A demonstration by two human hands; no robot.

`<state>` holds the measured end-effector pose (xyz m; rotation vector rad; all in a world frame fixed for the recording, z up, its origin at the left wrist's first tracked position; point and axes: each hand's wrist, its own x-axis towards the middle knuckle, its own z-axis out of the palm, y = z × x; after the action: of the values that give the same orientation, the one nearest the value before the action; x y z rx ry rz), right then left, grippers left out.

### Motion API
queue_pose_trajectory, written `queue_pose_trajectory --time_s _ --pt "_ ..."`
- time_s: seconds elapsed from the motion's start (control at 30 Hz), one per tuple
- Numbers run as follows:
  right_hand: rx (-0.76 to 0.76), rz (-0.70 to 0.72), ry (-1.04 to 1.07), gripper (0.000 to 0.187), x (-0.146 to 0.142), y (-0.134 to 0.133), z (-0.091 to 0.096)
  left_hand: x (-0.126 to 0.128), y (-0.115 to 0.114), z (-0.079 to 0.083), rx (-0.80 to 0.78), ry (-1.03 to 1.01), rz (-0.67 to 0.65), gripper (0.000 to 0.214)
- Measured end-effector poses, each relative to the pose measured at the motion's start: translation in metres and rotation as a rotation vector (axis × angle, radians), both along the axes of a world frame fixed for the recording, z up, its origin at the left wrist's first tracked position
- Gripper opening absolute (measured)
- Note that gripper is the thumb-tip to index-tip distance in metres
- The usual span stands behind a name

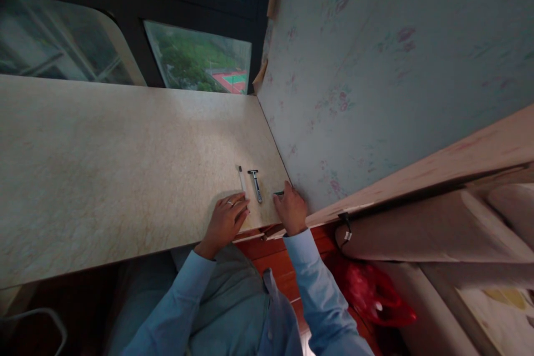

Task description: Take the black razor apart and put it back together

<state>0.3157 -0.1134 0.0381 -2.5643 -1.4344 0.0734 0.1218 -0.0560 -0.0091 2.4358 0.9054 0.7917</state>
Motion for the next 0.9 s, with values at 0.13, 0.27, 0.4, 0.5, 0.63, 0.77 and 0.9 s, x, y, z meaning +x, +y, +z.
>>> queue_pose_trajectory --time_s 0.13,0.27,0.4,0.5,0.63,0.77,0.9 --pt "0.006 0.000 -0.043 0.046 -0.0030 0.0009 0.0010 0.0001 0.0000 -0.0007 -0.004 -0.010 -0.003 0.029" --pt "0.008 0.007 -0.073 0.044 -0.0036 0.0010 0.0007 0.0002 0.0000 -0.0003 -0.015 -0.014 0.000 0.029" --pt "0.015 0.017 -0.097 0.044 -0.0055 0.0018 -0.0008 0.0002 -0.0001 0.0001 -0.016 -0.014 0.000 0.028" --pt "0.014 0.022 -0.090 0.044 -0.0064 0.0026 -0.0018 0.0002 -0.0003 -0.0001 -0.011 -0.005 0.000 0.028" --pt "0.003 0.020 -0.086 0.043 -0.0060 0.0020 -0.0015 0.0002 -0.0002 -0.0003 -0.003 0.008 0.001 0.028" --pt "0.003 0.016 -0.076 0.042 -0.0058 -0.0004 -0.0007 0.0001 -0.0002 0.0000 -0.002 0.013 0.000 0.028" --pt "0.038 0.039 -0.044 0.042 -0.0070 -0.0013 -0.0022 -0.0002 -0.0004 0.0007 -0.009 0.003 0.002 0.028"
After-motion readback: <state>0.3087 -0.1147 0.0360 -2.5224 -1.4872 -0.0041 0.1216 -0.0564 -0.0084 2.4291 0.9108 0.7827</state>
